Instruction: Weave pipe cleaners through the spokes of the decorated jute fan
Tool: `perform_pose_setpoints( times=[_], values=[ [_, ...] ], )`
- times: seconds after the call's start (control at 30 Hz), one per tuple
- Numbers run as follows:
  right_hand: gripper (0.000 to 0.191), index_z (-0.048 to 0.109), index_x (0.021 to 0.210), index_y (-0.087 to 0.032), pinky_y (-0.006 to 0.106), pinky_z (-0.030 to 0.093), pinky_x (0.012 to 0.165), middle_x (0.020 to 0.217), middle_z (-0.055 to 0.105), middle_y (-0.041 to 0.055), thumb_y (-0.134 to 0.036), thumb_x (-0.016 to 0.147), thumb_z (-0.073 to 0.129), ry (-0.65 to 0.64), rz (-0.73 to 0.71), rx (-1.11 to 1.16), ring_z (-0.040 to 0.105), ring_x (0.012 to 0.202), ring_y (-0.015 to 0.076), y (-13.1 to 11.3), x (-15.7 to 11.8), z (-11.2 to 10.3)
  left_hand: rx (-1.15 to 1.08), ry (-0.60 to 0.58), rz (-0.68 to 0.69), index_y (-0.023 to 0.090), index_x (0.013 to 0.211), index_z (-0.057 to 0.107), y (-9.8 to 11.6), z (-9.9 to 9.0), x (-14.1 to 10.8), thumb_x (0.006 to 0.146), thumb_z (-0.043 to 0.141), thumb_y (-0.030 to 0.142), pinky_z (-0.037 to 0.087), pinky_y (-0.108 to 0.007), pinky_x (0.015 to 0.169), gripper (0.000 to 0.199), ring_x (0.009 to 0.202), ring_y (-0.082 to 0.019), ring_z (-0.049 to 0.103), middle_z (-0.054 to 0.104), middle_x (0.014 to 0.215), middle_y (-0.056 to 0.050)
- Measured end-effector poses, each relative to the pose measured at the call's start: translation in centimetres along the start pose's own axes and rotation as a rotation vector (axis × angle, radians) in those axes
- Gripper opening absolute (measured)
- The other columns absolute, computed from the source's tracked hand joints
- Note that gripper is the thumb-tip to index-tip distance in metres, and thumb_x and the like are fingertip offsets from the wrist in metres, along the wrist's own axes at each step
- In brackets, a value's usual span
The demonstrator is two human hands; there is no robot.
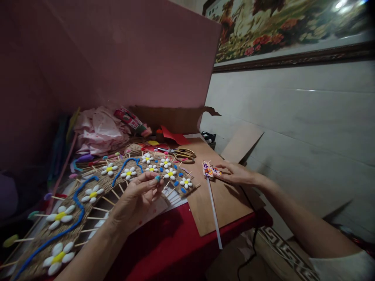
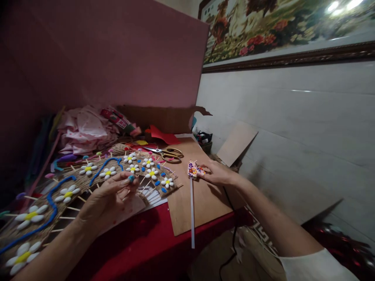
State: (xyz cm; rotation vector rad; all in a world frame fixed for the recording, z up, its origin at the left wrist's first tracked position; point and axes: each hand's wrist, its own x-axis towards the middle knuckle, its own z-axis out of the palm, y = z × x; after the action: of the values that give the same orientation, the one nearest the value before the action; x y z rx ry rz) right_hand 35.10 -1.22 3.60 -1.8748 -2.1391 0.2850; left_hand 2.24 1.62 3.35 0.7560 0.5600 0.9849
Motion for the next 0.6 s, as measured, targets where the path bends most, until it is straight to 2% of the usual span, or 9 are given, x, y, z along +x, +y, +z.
perform_pose_setpoints(
  times=[0.07,0.17,0.37,0.47,0.53,0.6],
  values=[
    [0.04,0.057,0.118,-0.015,0.031,0.043,0.083,0.111,0.063,0.0106,-0.021,0.079,0.05,-0.04,-0.023,-0.038,0.058,0.099,0.0233,0.7,-0.3,1.2,0.005,0.0,0.0,0.012,0.074,0.066,0.0,-0.1,-0.1,0.06,0.075,0.01,0.045,-0.014,0.052,0.018,0.061,-0.009,0.06,0.067,0.069,-0.005],
    [0.049,0.052,0.123,-0.014,0.032,0.041,0.084,0.114,0.06,0.0126,-0.014,0.074,0.051,0.015,0.006,-0.134,0.055,0.103,0.0249,0.8,-0.2,2.3,0.004,-0.001,0.007,0.012,0.074,0.066,-0.1,0.0,-0.1,0.059,0.075,0.008,0.046,-0.015,0.052,0.018,0.061,-0.009,0.06,0.067,0.069,-0.004],
    [0.035,0.056,0.111,-0.012,0.03,0.039,0.078,0.103,0.062,0.0142,-0.014,0.077,0.049,0.131,0.049,-0.147,0.056,0.095,0.0233,0.0,0.4,3.6,-0.023,0.01,0.014,0.011,0.071,0.066,-0.3,0.0,0.0,0.057,0.076,0.007,0.048,-0.016,0.056,0.018,0.062,-0.01,0.061,0.066,0.068,-0.003],
    [0.03,0.054,0.109,-0.014,0.03,0.04,0.078,0.105,0.061,0.0127,-0.015,0.08,0.045,0.269,0.089,-0.038,0.057,0.094,0.0219,0.0,0.2,3.9,-0.039,0.017,0.025,0.011,0.071,0.066,-0.4,-0.1,0.0,0.056,0.077,0.007,0.049,-0.017,0.059,0.019,0.063,-0.01,0.061,0.065,0.067,-0.002],
    [0.028,0.054,0.107,-0.016,0.031,0.041,0.074,0.101,0.062,0.0106,-0.021,0.08,0.048,0.384,0.139,0.135,0.057,0.089,0.0218,0.1,-0.1,3.6,-0.034,-0.001,0.024,0.011,0.071,0.065,-0.5,-0.3,0.1,0.058,0.076,0.008,0.049,-0.017,0.06,0.018,0.063,-0.009,0.061,0.064,0.067,-0.002],
    [0.029,0.055,0.103,-0.017,0.03,0.043,0.067,0.09,0.061,0.0083,-0.029,0.077,0.055,0.434,0.182,0.348,0.057,0.08,0.0213,0.0,-0.5,2.9,-0.027,-0.029,0.012,0.011,0.073,0.065,-0.7,-0.4,0.2,0.061,0.075,0.01,0.048,-0.017,0.06,0.016,0.063,-0.009,0.06,0.064,0.068,-0.003]
  ],
)
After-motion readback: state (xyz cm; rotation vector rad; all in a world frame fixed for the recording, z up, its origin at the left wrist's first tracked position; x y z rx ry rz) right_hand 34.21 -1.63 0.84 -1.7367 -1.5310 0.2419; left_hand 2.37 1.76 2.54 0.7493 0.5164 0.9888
